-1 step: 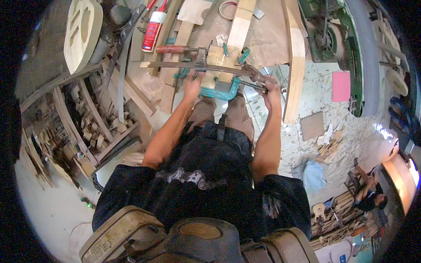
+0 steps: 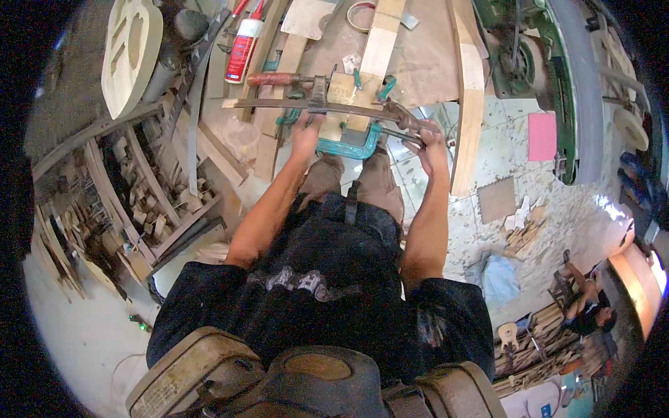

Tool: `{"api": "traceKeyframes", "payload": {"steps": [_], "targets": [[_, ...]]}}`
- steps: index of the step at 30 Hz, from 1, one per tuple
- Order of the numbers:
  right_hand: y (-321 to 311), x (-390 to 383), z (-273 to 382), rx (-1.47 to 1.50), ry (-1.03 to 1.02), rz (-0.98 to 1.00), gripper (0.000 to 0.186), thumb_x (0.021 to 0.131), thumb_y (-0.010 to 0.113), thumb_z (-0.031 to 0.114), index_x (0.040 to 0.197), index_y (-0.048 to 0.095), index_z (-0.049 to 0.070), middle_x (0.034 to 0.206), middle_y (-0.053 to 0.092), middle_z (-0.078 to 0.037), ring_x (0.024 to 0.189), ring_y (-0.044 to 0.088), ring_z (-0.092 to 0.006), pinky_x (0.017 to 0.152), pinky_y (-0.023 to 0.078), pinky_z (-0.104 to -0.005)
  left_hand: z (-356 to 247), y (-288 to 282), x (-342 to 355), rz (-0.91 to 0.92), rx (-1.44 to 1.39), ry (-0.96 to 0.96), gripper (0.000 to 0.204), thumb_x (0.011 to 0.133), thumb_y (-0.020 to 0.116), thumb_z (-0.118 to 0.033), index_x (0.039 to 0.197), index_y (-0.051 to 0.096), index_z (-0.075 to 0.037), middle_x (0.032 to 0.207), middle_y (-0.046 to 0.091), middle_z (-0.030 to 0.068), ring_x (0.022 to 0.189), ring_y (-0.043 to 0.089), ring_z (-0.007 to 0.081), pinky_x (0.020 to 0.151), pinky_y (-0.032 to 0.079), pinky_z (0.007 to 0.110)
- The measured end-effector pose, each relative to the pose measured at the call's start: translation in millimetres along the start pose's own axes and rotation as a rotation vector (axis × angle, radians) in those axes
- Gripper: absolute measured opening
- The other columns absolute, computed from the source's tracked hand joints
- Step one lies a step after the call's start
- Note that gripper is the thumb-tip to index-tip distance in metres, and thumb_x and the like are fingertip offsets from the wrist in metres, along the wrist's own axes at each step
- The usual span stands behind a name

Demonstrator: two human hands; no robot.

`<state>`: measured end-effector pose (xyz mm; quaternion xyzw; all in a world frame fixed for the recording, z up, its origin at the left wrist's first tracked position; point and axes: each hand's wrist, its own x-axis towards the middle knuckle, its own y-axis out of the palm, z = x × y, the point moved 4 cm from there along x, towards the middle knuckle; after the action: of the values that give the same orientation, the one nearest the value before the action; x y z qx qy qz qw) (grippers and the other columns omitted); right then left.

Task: The person positions a wood block onto a guitar neck and secures it with multiple clamps. They place a C-clamp and several bar clamps along the neck, tightening the screw handles by hand to apply pressure.

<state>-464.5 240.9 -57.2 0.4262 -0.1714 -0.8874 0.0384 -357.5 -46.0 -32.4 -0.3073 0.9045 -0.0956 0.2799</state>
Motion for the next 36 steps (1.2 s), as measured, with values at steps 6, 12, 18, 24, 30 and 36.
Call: {"api": "traceKeyframes", "payload": {"steps": [6, 12, 18, 24, 30, 36], "targets": [[-40.3, 21.6, -23.3, 0.001, -0.219, 0.139, 0.023, 0.095, 0.054, 0.005, 0.118, 0.053, 0.004, 0.096, 0.064, -0.008, 0.091, 0.063, -0.0188, 0.085, 0.053, -0.0382, 26.7, 7.2, 11.5, 0.027, -0.287, -0.197, 0.019, 0.09, 0.061, -0.02, 0.097, 0.069, -0.004, 0.091, 0.065, 0.0019, 0.088, 0.056, 0.013, 0.079, 0.044, 0.028], [-33.4, 20.1, -25.7, -0.235, -0.298, 0.083, 0.023, 0.1, 0.051, 0.018, 0.11, 0.06, -0.001, 0.106, 0.066, -0.012, 0.096, 0.064, -0.018, 0.089, 0.052, -0.0329, 30.6, 2.7, 10.7, -0.11, -0.106, -0.067, 0.023, 0.091, 0.059, -0.021, 0.096, 0.069, -0.001, 0.092, 0.067, 0.0048, 0.085, 0.058, 0.0143, 0.079, 0.045, 0.029], [-34.2, 6.1, -10.8, -0.435, -0.37, 0.103, 0.036, 0.103, 0.044, 0.027, 0.113, 0.058, -0.005, 0.106, 0.067, -0.015, 0.098, 0.065, -0.0206, 0.09, 0.053, -0.0329, 6.2, 3.1, 1.2, -0.098, 0.118, 0.13, 0.029, 0.093, 0.06, -0.025, 0.101, 0.067, 0.002, 0.095, 0.069, 0.0112, 0.09, 0.06, 0.019, 0.084, 0.045, 0.032], [-29.1, 12.1, -14.1, -0.321, -0.315, 0.075, 0.038, 0.103, 0.042, 0.028, 0.106, 0.059, -0.005, 0.098, 0.068, -0.018, 0.088, 0.067, -0.0214, 0.078, 0.055, -0.0315, -1.5, 1.6, -3.1, -0.087, 0.122, 0.079, 0.036, 0.093, 0.06, -0.029, 0.106, 0.067, 0.004, 0.099, 0.07, 0.0134, 0.093, 0.061, 0.018, 0.086, 0.045, 0.032], [-47.9, 72.6, -23.8, -0.505, 0.063, -0.027, 0.038, 0.1, 0.043, 0.033, 0.102, 0.058, -0.001, 0.075, 0.066, -0.016, 0.046, 0.057, -0.0161, 0.033, 0.033, -0.0274, -4.8, 4.1, -3.0, -0.074, 0.108, 0.047, 0.038, 0.094, 0.059, -0.032, 0.107, 0.067, 0.003, 0.096, 0.07, 0.0137, 0.09, 0.062, 0.0175, 0.084, 0.045, 0.031], [-47.7, 70.4, -27.1, -0.399, 0.249, 0.142, 0.026, 0.096, 0.045, 0.023, 0.115, 0.057, 0.009, 0.072, 0.057, -0.007, 0.044, 0.053, -0.0149, 0.03, 0.03, -0.0268, 1.4, 5.9, 4.5, -0.035, 0.136, 0.119, 0.042, 0.094, 0.059, -0.036, 0.11, 0.065, 0.003, 0.099, 0.07, 0.0144, 0.092, 0.061, 0.0172, 0.085, 0.045, 0.032]]}}
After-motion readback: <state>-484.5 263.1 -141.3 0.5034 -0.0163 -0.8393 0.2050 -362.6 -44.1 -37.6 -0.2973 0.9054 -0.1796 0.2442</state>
